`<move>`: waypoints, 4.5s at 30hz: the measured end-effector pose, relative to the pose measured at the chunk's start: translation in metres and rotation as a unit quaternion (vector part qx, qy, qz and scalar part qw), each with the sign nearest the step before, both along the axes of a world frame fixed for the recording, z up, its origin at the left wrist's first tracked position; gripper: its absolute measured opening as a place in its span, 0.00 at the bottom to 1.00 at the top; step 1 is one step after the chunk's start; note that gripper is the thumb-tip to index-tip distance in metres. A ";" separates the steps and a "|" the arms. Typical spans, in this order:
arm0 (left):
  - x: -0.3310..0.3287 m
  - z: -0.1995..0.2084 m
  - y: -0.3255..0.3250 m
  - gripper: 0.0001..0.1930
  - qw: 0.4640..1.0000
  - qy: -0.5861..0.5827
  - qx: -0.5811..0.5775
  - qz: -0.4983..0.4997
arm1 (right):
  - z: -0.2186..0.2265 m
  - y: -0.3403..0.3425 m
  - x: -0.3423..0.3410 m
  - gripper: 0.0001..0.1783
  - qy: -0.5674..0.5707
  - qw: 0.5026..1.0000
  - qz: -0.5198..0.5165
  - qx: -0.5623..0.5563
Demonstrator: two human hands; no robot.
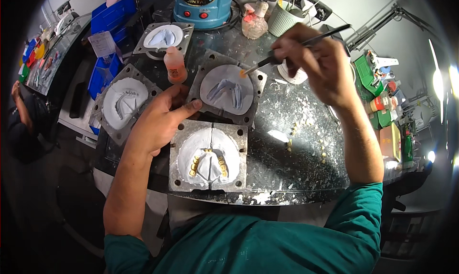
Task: The person applies a liquid coating to dental molds using a brush, then uses a compressed air tool to blow air onto the molds, and finishes by applying more liquid with the brush.
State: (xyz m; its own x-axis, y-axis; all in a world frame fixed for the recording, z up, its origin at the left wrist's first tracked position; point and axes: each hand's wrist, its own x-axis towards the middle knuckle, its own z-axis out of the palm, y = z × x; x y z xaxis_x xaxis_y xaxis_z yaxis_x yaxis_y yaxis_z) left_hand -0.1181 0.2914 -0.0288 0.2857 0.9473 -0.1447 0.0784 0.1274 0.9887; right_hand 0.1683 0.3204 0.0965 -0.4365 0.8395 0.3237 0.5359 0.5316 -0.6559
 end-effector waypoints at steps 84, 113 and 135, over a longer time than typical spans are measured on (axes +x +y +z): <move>0.005 0.000 0.008 0.16 1.000 -0.014 -0.022 -0.018 | -0.027 0.013 0.009 0.16 -0.144 0.987 0.032 0.065; 0.005 0.000 0.005 0.14 1.000 -0.010 -0.022 0.003 | -0.031 0.021 -0.017 0.11 -0.047 0.998 0.042 -0.021; 0.000 0.006 0.008 0.16 0.994 0.108 0.002 -0.027 | -0.035 0.030 -0.033 0.15 -0.041 0.986 0.161 0.034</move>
